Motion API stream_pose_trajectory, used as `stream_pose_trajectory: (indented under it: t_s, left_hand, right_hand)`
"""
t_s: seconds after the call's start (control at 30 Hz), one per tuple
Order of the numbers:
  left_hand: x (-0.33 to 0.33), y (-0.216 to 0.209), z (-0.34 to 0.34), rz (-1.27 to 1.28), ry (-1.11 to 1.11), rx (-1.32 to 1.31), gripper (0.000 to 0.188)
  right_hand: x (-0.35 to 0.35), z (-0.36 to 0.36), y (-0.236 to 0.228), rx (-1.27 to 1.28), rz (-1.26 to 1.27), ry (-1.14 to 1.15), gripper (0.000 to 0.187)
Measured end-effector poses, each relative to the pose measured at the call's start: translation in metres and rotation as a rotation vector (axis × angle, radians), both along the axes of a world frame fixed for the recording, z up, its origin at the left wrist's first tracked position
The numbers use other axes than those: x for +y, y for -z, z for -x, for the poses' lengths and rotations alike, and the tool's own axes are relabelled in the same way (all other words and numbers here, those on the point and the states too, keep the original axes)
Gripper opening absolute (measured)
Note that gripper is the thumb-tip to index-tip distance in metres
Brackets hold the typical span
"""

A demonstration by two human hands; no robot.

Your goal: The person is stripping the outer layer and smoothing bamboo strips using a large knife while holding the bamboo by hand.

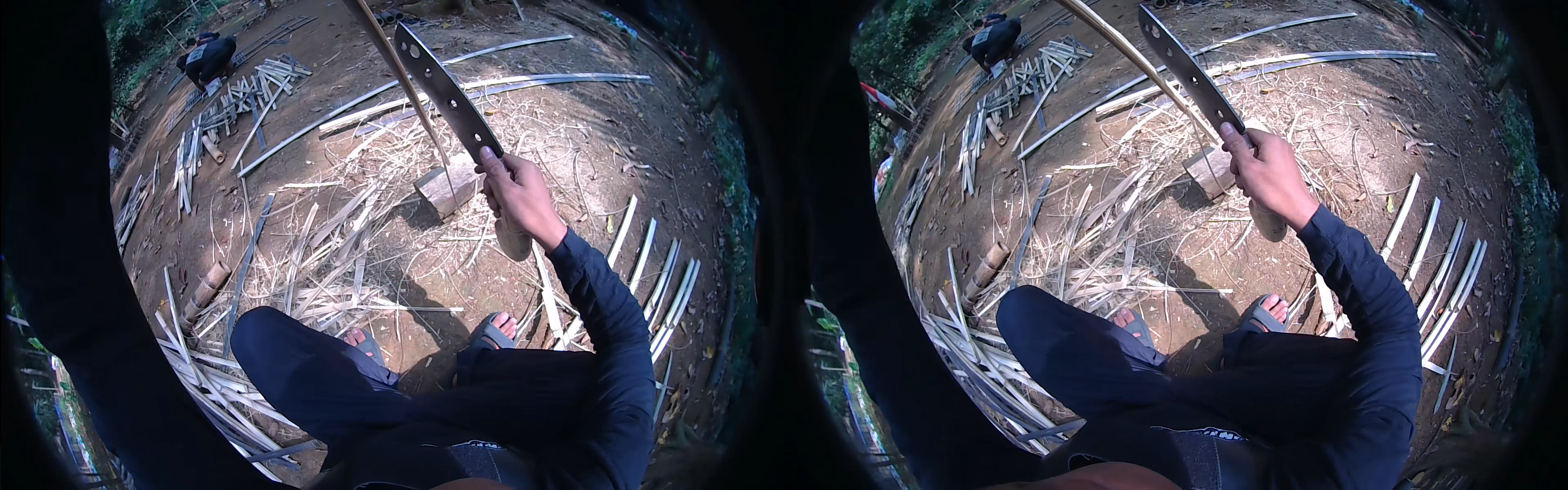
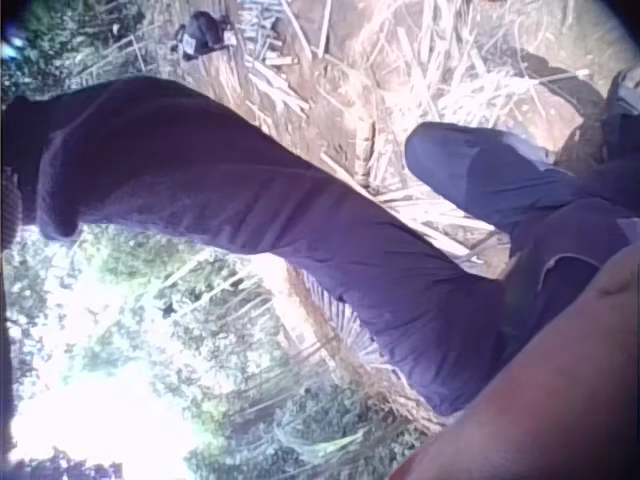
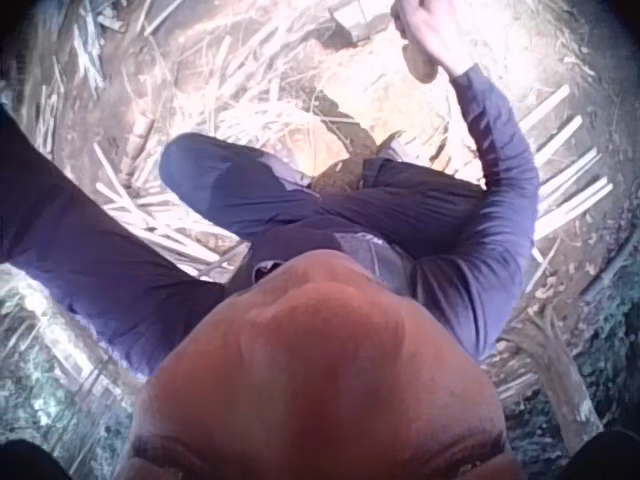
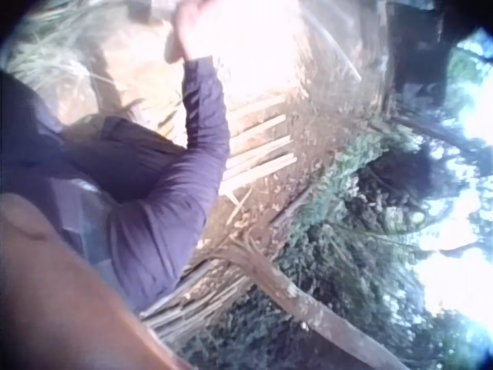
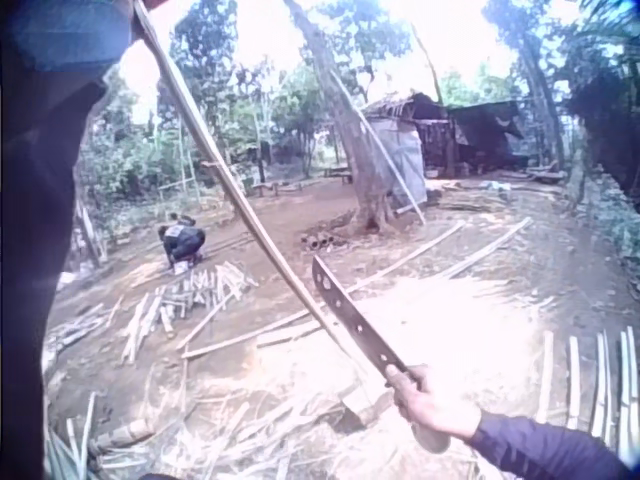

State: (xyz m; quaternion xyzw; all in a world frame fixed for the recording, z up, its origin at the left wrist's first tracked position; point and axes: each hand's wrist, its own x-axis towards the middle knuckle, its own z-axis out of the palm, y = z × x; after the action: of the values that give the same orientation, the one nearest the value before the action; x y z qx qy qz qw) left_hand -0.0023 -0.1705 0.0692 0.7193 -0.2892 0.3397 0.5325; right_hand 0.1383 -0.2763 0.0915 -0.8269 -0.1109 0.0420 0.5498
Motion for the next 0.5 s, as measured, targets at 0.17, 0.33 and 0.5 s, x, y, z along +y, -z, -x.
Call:
stream_pose_trajectory:
  t_s: [0.17,0.33,0.5]
  left_hand:
    - [-0.023,0.034,0.003,-0.089,0.015,0.028,0.035]
    - [-0.030,0.060,0.006,-0.120,0.000,0.056,0.035]
    - [-0.042,0.074,0.004,-0.120,0.018,0.074,0.035]
  right_hand:
    - [-0.004,-0.015,0.022,-0.188,0.085,-0.003,0.047]
    - [0.009,-0.003,0.003,-0.181,-0.059,-0.028,0.041]
    - [0.002,-0.028,0.034,-0.186,0.177,-0.015,0.039]
